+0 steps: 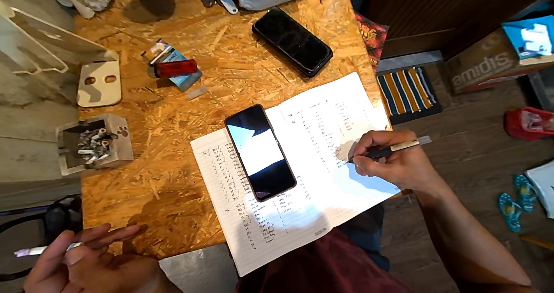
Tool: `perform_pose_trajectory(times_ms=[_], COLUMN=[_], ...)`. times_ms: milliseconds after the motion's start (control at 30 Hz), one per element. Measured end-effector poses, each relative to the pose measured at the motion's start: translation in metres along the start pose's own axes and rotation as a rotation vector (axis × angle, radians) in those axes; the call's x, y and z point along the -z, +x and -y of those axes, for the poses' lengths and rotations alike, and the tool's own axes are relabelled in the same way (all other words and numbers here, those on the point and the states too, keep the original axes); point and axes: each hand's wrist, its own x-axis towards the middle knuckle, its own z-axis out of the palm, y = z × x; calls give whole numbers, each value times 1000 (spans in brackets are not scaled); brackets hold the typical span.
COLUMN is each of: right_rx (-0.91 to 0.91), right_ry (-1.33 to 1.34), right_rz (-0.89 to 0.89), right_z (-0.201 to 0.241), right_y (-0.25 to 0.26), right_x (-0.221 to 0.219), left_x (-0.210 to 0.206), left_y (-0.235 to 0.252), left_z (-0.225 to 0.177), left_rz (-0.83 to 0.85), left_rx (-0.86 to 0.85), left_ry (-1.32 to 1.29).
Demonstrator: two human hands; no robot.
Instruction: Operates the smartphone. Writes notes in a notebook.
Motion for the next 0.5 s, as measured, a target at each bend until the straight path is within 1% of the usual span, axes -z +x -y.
perform_pose_trajectory(times_ms=[300,500], right_rx=[-2,3], right_ry=[4,11], right_rz=[-12,-14], right_z=[0,0], right_y=[-1,-1], right_x=[-1,0], left_x=[-9,-2], left_y=[1,0], left_z=[-12,-2], left_rz=[-39,-19], left_rx=[34,10], left_ry=[-1,-4])
